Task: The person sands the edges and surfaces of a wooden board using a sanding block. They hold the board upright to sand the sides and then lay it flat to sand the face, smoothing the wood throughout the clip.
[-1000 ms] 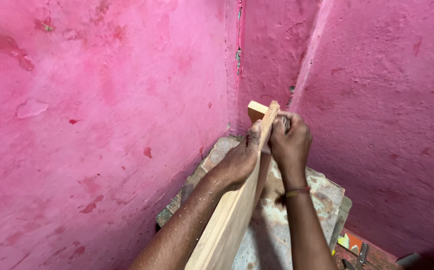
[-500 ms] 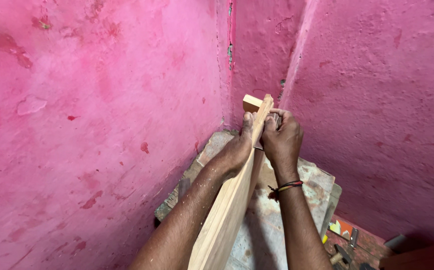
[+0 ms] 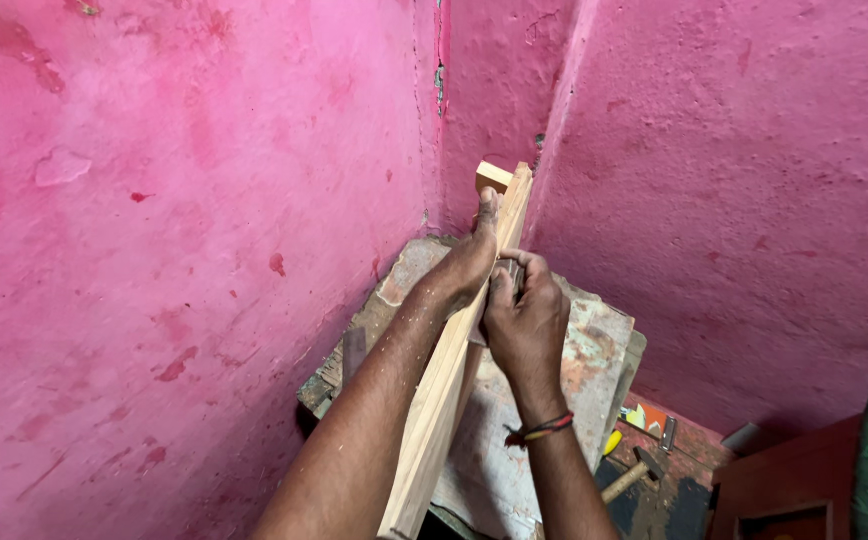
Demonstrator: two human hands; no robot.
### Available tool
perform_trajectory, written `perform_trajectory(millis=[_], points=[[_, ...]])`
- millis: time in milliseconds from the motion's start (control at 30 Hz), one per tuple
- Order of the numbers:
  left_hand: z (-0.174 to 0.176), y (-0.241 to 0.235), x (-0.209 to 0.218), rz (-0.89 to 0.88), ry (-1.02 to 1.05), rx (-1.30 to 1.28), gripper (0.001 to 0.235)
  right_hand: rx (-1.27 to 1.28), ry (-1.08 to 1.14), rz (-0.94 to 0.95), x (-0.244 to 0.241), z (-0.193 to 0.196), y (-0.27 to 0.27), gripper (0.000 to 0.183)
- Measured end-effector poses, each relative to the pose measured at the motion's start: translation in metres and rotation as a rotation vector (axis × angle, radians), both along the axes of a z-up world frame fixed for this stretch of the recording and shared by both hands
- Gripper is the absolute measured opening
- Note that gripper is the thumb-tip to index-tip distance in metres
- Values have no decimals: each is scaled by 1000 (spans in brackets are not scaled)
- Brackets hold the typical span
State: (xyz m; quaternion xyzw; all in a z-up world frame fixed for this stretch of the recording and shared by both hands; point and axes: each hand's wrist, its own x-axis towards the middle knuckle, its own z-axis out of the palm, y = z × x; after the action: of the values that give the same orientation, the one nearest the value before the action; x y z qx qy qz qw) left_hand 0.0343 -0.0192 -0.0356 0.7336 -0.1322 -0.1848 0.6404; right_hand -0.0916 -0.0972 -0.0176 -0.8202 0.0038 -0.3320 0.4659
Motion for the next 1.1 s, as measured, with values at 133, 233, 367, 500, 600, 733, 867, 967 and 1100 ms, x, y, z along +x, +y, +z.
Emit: perform_trajectory(millis=[133,233,367,500,600,733,867,967,1100], points=[[-5,-6,7,24,1,27,106,57,202,13,-38,8,16,20],[-7,-7,10,-18,-67,-19,108,61,319,-14,-72,15,30,22],[-8,-9,10,-5,-35,-1,108,85,192,9,-115,15,47,21],[-14,-16,14,-2,-80,-34,110,155,137,14,-125,14,53,22],[-19,-17,21,-22,-88,-84,111,62,205,-16,-107,12,44,20],[-27,-17,29,-32,-132,-114,111,-4,172,-16,-55,-2,22,18],[-31,-18,33,-58,-154,-247,109,-102,68,-54,8,-12,-7,17],[-24,-17,30,-49,-151,-190,106,-37,141,-48,31,-8,-18,20],[-18,-25,24,23,-88,-76,100,-9,6,-10,14,-9,-16,20]])
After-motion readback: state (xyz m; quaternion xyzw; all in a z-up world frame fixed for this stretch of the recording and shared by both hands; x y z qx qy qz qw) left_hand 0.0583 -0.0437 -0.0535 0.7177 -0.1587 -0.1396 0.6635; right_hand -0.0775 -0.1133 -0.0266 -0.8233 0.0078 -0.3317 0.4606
